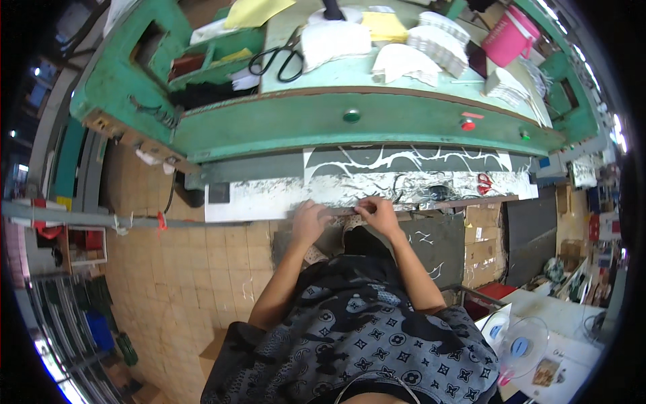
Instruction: The person operates a hydraulic press machine to cut shapes from a stack of white fabric. They place a metal template on the fabric, press a button to activate the machine, and then remove the cut pieces. The person repeats this process multiple times, stacking the cut fabric pieces on the side of the machine.
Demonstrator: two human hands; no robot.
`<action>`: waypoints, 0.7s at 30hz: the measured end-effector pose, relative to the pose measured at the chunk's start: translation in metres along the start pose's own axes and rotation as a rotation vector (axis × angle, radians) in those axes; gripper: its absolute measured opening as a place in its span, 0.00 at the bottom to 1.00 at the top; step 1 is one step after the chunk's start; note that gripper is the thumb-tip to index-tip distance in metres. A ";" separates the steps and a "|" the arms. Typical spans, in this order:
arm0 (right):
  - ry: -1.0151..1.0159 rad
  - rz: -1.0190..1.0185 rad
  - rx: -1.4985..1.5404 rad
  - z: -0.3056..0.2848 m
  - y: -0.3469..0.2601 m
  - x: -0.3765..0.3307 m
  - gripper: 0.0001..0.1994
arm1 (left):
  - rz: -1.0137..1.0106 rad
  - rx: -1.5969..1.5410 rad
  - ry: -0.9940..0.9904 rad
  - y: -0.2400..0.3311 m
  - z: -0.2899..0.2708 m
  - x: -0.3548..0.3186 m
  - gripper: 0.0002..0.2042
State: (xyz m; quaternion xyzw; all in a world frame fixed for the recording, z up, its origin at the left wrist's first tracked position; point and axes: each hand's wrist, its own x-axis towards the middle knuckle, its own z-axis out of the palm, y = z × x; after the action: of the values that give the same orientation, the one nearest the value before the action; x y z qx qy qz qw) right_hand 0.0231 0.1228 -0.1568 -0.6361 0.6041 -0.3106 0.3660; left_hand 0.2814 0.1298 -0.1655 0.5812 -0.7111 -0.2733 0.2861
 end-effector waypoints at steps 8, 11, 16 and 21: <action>-0.046 -0.332 -0.141 -0.006 -0.053 0.049 0.16 | 0.089 0.064 0.049 -0.010 0.006 0.005 0.16; 0.173 -0.495 0.027 -0.018 -0.124 0.122 0.23 | 0.110 0.070 0.030 -0.007 0.003 0.003 0.16; -0.022 -0.334 0.118 -0.047 -0.137 0.168 0.24 | 0.115 0.069 0.040 -0.010 0.004 0.006 0.16; 0.087 -0.145 -0.071 0.013 -0.021 0.061 0.17 | 0.159 0.096 0.089 -0.016 0.015 0.005 0.15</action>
State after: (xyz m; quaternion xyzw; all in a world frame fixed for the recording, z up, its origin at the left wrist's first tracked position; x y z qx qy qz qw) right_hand 0.0501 0.0628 -0.1487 -0.6765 0.5824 -0.3422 0.2932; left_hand 0.2800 0.1227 -0.1867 0.5475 -0.7539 -0.1893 0.3099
